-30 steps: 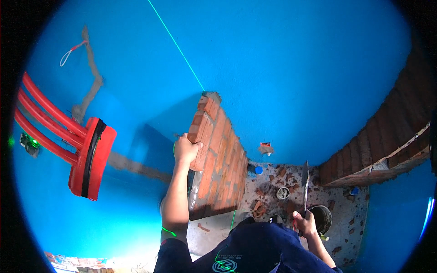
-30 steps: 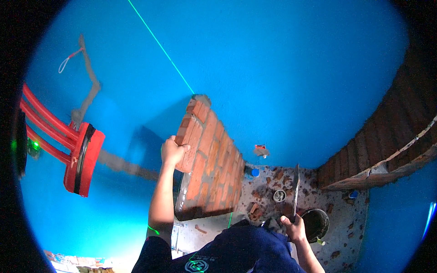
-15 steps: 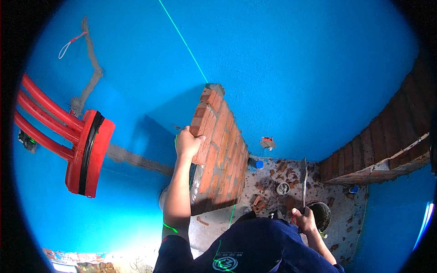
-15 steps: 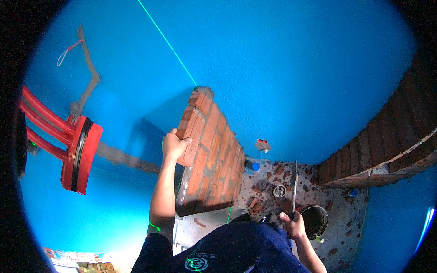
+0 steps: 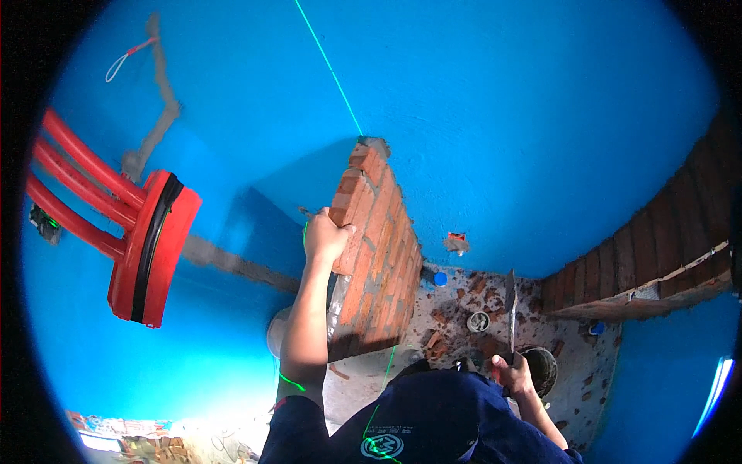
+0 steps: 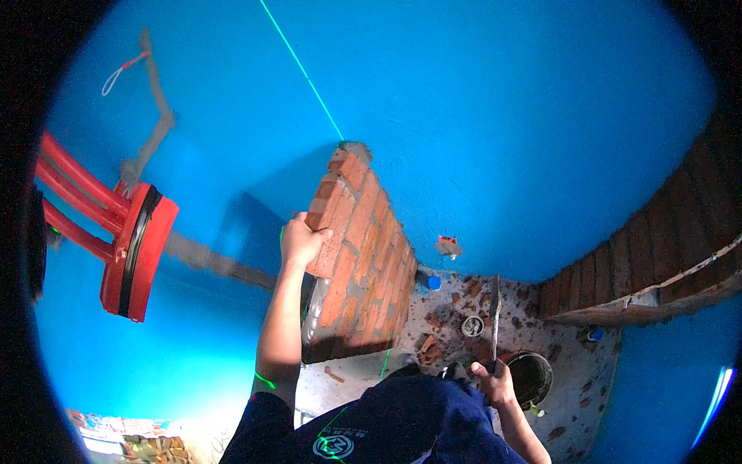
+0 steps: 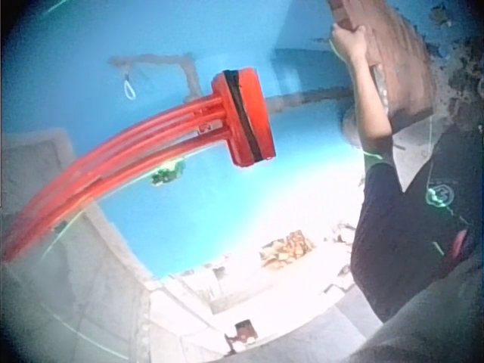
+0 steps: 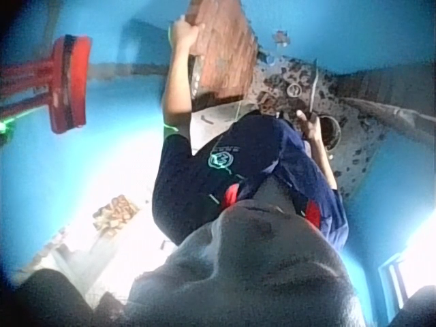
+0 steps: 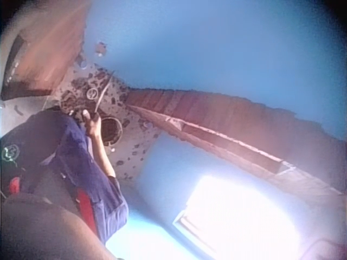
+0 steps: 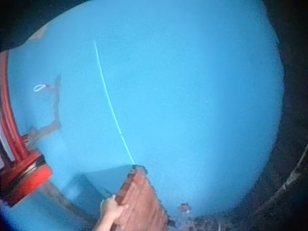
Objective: The person applies mortar to the side of a partially built brick wall and then places a brick onto the layer of mortar, pressing it into place.
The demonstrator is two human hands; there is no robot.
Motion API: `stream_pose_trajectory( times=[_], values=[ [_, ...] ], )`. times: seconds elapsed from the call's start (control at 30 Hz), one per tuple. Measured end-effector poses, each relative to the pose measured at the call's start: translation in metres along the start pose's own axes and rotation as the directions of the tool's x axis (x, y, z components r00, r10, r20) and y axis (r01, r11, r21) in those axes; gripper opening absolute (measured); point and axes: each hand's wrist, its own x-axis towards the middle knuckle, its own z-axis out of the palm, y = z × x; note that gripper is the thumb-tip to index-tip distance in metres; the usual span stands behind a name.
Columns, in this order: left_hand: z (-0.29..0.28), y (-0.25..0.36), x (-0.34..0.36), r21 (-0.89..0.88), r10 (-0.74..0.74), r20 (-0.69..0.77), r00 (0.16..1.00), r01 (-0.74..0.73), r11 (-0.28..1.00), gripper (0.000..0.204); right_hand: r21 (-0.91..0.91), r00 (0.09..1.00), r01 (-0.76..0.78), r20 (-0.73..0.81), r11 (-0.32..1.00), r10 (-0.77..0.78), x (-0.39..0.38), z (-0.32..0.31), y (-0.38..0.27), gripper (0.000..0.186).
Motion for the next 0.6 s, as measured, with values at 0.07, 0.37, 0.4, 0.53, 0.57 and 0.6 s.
stream_pose_trajectory(
  times=[0.07, 0.37, 0.4, 0.53, 0.57, 0.6],
  values=[
    [-0.001, -0.002, 0.000, 0.001, 0.008, -0.001, 1.000, -0.008, 1.000, 0.041, 0.099, 1.000, -0.014, 0.016, 0.995, 0.012, 0.000, 0.002, -0.002, 0.044],
    [-0.003, -0.003, 0.004, 0.058, -0.047, 0.061, 0.997, 0.044, 0.997, 0.054, 0.022, 0.996, -0.082, 0.024, 0.996, 0.082, -0.010, 0.004, -0.029, 0.040],
    [-0.004, -0.002, 0.004, 0.087, -0.060, 0.075, 0.995, 0.054, 0.995, 0.057, 0.035, 0.997, -0.071, 0.019, 0.997, 0.071, -0.010, 0.004, -0.031, 0.040],
    [-0.011, 0.007, 0.004, 0.053, -0.073, 0.166, 0.983, 0.065, 0.996, 0.072, 0.004, 0.999, -0.043, 0.023, 0.999, 0.043, -0.004, -0.004, -0.012, 0.045],
    [-0.013, 0.007, 0.002, 0.051, -0.077, 0.161, 0.984, 0.070, 0.996, 0.072, -0.001, 0.999, -0.039, 0.027, 0.999, 0.039, -0.004, -0.007, -0.012, 0.045],
    [-0.013, 0.009, 0.001, 0.073, -0.098, 0.136, 0.986, 0.089, 0.993, 0.080, -0.034, 0.996, -0.065, 0.057, 0.997, 0.067, -0.004, -0.010, -0.012, 0.046]
  ],
)
